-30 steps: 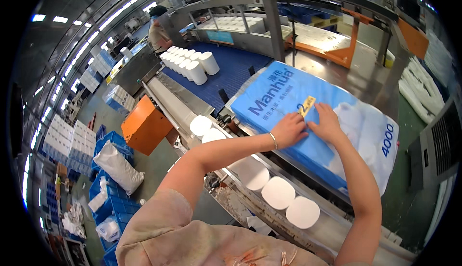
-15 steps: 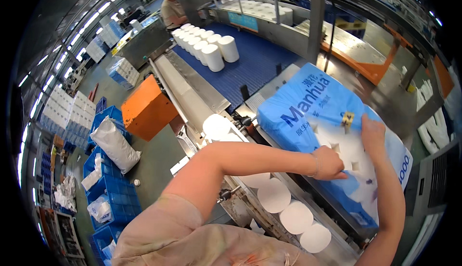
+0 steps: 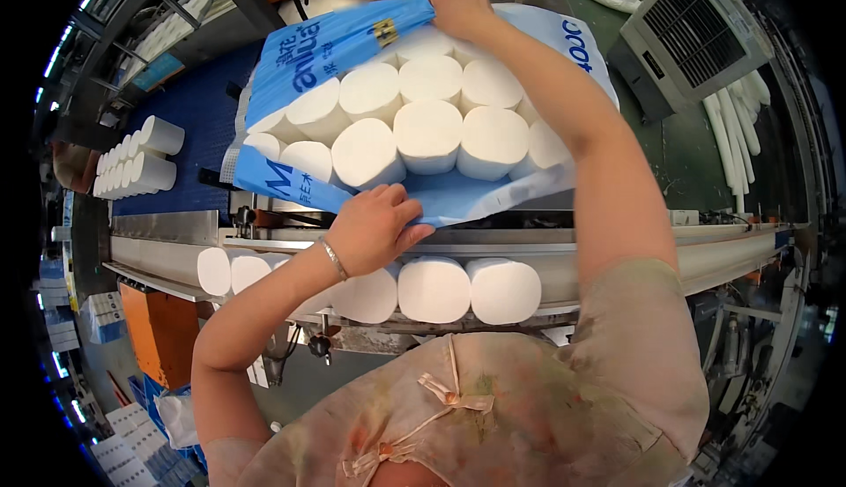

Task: The person places rolls of toilet paper into large plastic bags from a conveyor line and then seals the filled bags with tape.

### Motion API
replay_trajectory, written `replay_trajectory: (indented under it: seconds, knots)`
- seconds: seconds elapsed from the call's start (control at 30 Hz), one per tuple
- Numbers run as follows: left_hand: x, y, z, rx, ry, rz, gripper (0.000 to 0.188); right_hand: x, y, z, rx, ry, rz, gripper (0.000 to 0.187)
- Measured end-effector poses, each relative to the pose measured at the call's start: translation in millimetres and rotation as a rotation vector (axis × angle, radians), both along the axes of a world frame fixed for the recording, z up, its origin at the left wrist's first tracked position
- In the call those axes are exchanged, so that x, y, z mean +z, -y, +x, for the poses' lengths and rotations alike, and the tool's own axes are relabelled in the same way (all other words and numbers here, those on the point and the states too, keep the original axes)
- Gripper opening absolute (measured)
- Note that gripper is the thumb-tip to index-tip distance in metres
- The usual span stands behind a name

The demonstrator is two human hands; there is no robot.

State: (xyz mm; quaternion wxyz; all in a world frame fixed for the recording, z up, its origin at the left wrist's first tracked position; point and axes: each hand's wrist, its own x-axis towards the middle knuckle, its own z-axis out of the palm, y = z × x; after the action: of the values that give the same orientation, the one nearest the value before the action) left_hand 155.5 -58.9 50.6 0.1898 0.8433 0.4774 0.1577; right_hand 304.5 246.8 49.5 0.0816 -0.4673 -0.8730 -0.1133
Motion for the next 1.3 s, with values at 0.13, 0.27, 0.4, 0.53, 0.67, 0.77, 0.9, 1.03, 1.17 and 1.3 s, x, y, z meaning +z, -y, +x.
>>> replay_trajectory:
  seconds: [0.13,0.27,0.4,0.53,0.67,0.77,0.9,1.03,1.17,1.3]
  knots:
    - [-16,-14,49,-0.027,0.029,0.023,0.024,17,44,108,-0.087,-0.107,-0.029,0.019]
    - [-5,-6,49,-0.15,-0.15,-0.275,0.03,-2,45,186,-0.166,0.042,0.12,0.023]
    - [29,-25,16,0.228,0.13,0.154,0.056,35,124,94,0.339,-0.319,0.155,0.065]
    - [-16,-31,-11,0.497,-0.263,0.167,0.097,-17,198,43,0.551,-0.185,-0.178,0.09]
    - [-32,-47,5,0.536,-0.3,0.08,0.09,-24,224,40,0.476,-0.093,-0.005,0.088]
    - [-31,-40,2,0.558,-0.211,0.09,0.08,20,239,30,0.351,-0.138,-0.226,0.083]
    - [-25,-42,-12,0.448,-0.176,0.038,0.08,9,219,22,0.287,-0.057,-0.238,0.074]
    - [-28,-44,-9,0.41,-0.165,0.046,0.078,1,231,33,0.325,-0.251,-0.174,0.062]
    - [-37,-45,-23,0.439,-0.167,0.069,0.078,14,217,13,-0.097,-0.713,-0.442,0.064]
    - [-45,-47,-28,0.609,-0.156,0.174,0.079,-2,200,8,-0.137,-0.904,-0.325,0.061]
